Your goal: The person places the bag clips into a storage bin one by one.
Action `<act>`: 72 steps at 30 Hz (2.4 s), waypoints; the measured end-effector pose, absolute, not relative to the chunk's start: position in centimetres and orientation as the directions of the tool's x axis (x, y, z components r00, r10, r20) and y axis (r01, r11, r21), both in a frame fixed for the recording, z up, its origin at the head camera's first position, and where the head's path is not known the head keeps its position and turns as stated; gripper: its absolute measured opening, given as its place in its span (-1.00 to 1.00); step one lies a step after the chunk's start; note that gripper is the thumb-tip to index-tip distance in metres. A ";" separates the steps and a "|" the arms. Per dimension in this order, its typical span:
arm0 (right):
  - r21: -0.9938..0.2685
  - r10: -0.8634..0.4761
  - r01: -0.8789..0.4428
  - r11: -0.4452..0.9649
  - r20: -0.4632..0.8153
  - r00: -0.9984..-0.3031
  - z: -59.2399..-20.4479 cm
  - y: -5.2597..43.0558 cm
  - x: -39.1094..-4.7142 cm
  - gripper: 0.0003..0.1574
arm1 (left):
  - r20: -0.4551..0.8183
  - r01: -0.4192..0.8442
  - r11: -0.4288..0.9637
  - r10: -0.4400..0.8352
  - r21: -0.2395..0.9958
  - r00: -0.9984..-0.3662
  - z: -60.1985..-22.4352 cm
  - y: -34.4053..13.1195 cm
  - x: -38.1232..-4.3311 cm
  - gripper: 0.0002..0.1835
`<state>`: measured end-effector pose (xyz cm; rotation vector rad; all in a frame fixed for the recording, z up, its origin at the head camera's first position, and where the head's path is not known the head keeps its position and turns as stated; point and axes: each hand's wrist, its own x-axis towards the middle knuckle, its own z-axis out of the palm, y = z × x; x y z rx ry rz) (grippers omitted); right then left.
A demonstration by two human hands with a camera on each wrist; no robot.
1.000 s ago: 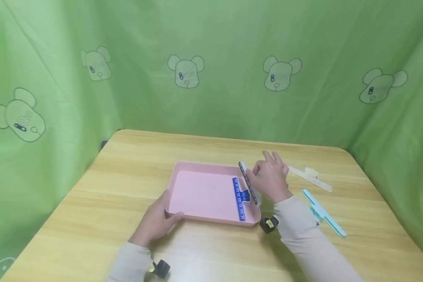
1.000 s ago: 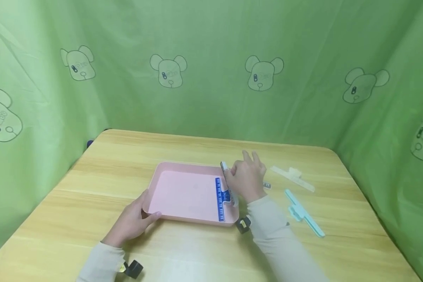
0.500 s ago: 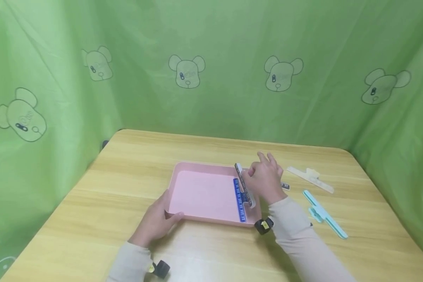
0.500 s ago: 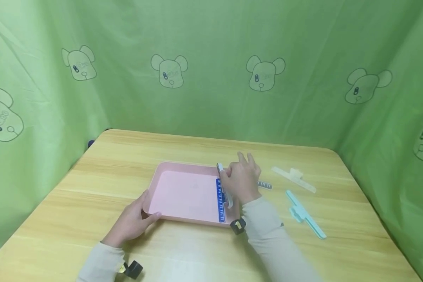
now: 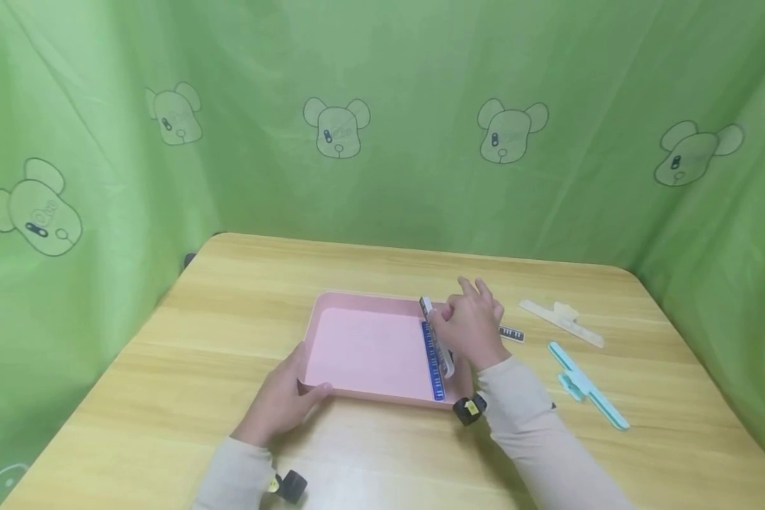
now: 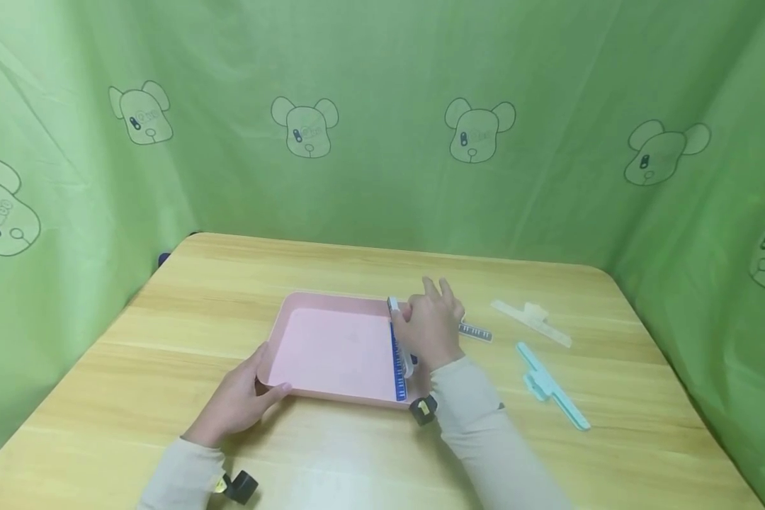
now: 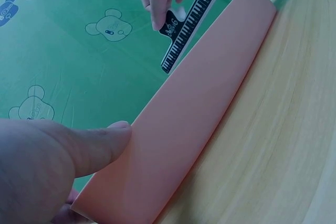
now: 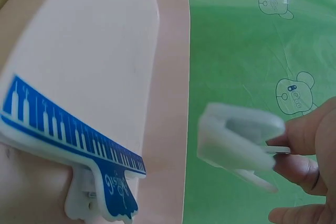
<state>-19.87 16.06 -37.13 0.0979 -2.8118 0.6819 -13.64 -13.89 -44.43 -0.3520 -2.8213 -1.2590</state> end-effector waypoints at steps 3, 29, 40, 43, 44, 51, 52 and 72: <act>-0.450 -0.010 -0.129 0.883 0.258 -0.966 -37.2 15.9 -19.8 -0.58 | 0.134 0.233 0.643 0.200 0.729 -0.971 -44.4 -13.9 -13.7 -0.19; -0.418 -0.023 -0.133 0.899 0.258 -0.966 -38.7 14.6 -20.0 -0.54 | 0.124 0.219 0.643 0.190 0.734 -0.974 -44.7 -13.9 -13.8 -0.23; -0.429 -0.017 -0.117 0.896 0.231 -0.973 -39.5 14.1 -19.9 -0.54 | 0.140 0.237 0.649 0.197 0.723 -0.970 -44.5 -13.9 -13.7 -0.25; -0.440 -0.008 -0.108 0.892 0.224 -0.975 -39.7 14.1 -19.8 -0.55 | 0.146 0.246 0.650 0.205 0.719 -0.968 -44.6 -13.9 -13.7 -0.25; -0.440 -0.006 -0.105 0.892 0.220 -0.975 -39.8 14.1 -19.8 -0.55 | 0.149 0.250 0.649 0.207 0.718 -0.967 -44.6 -13.8 -13.6 -0.26; -0.439 0.001 -0.092 0.894 0.208 -0.978 -40.4 14.0 -19.7 -0.54 | 0.155 0.260 0.654 0.215 0.711 -0.964 -44.7 -13.8 -13.7 -0.27; -0.441 0.001 -0.093 0.893 0.208 -0.978 -40.4 13.9 -19.7 -0.54 | 0.153 0.257 0.654 0.213 0.711 -0.965 -44.7 -13.8 -13.7 -0.26; -0.440 -0.019 -0.107 0.892 0.198 -0.980 -41.1 13.2 -20.2 -0.52 | 0.127 0.233 0.660 0.205 0.715 -0.971 -44.6 -14.1 -13.7 -0.17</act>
